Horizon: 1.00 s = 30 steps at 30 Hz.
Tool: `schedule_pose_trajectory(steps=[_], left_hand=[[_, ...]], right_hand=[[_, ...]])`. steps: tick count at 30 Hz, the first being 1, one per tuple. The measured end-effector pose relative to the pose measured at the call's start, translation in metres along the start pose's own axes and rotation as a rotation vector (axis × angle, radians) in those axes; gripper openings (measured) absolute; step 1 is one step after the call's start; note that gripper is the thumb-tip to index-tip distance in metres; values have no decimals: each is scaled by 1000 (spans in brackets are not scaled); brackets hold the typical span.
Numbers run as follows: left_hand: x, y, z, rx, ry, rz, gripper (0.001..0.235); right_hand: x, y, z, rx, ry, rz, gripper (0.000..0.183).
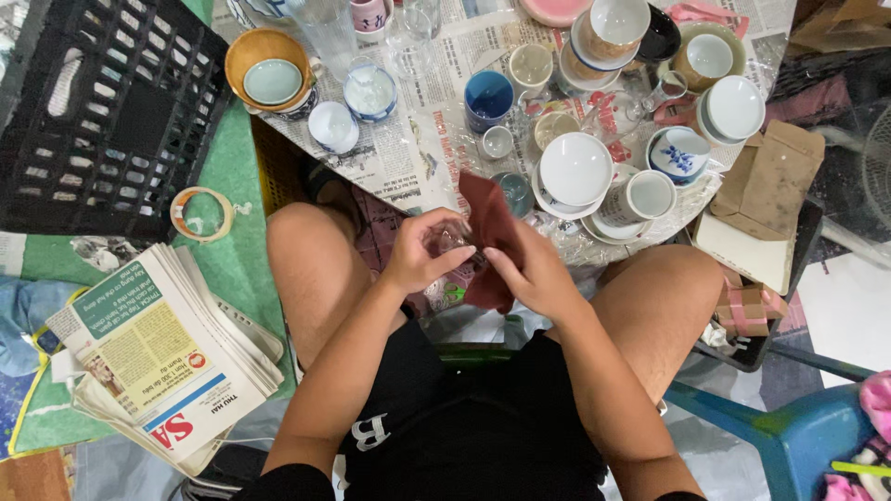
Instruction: The person wipes various ceramic bowls and glass cups with a brown cloth. They handle each item individually, wiping the exterior and interior surfaces before placing them back on the table.
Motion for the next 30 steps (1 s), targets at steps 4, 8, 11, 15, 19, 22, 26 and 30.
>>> schedule_pose_trajectory(steps=[4,8,11,15,19,22,26,30], left_hand=[[4,2,4,-18,7,55,36],[-1,0,-6,49,62,117,37],[-6,-4,-9,58,157,149,41],[-12,-4,-3,37,377,82,53],[3,-7,2,-5,99,178,43],[19,-8,5,27,-281,227,36],[25,-10,14,37,-441,177,39],[16,-12,14,82,-545,146,40]], right_hand=[[5,2,17,-193,45,192,55],[21,10,22,-234,-412,123,48],[41,20,35,-347,-723,344,46],[61,18,44,-264,-668,317,38],[73,16,39,65,-962,577,38],[66,9,20,162,-455,309,36],[63,8,10,301,-622,220,32],[47,9,3,348,-463,76,38]])
Point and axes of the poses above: each hand's wrist, its own y-axis away from the middle knuckle, its own z-axis out of the palm, x = y × z, the point moved 4 cm from there along -y, towards the middle knuckle, and after that the axes turned 5 degrees about y, right-handed, at the moved point
